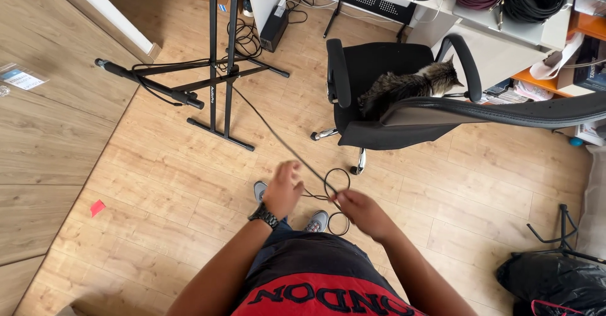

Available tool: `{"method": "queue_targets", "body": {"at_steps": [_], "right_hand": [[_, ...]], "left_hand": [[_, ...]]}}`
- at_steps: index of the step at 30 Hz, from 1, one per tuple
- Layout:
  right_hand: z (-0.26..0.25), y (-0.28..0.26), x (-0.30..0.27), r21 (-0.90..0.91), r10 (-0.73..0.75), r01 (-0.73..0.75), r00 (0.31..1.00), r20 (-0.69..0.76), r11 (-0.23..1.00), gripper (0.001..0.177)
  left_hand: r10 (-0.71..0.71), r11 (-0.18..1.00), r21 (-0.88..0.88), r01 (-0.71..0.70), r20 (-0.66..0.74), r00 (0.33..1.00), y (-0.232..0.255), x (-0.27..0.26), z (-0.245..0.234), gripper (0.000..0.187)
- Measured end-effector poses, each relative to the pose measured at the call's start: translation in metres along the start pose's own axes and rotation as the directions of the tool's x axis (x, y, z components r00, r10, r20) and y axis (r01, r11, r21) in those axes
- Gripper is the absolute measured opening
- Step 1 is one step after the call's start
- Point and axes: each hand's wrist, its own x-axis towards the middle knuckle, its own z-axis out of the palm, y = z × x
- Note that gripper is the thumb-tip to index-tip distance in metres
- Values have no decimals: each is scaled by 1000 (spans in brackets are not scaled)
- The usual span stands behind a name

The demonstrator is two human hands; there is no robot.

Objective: The person gathers a long black cable from the floor and coils it into a neat bundle by hand. The person holds the coiled cable at the end of the clip.

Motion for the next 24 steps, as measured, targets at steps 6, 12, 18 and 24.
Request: {"method": "queue_targets", "body": {"at_steps": [6,12,18,24], "right_hand": [[-43,31,-59,-170,-41,80,974,224,982,38],[-121,74,-104,-234,-63,84,994,93,969,36],[-138,78,-99,-542,479,-523,846,-234,658,37],[-94,76,-44,-467,356,-355,930,-90,810,60]], "left_hand": [[207,952,154,-263,309,928,14,21,-32,37],[105,942,251,-220,403,909,-14,34,-22,21],[246,930,220,-295,223,943,-22,32,-30,26],[570,799,42,-600,265,778,51,-3,-26,27]]}}
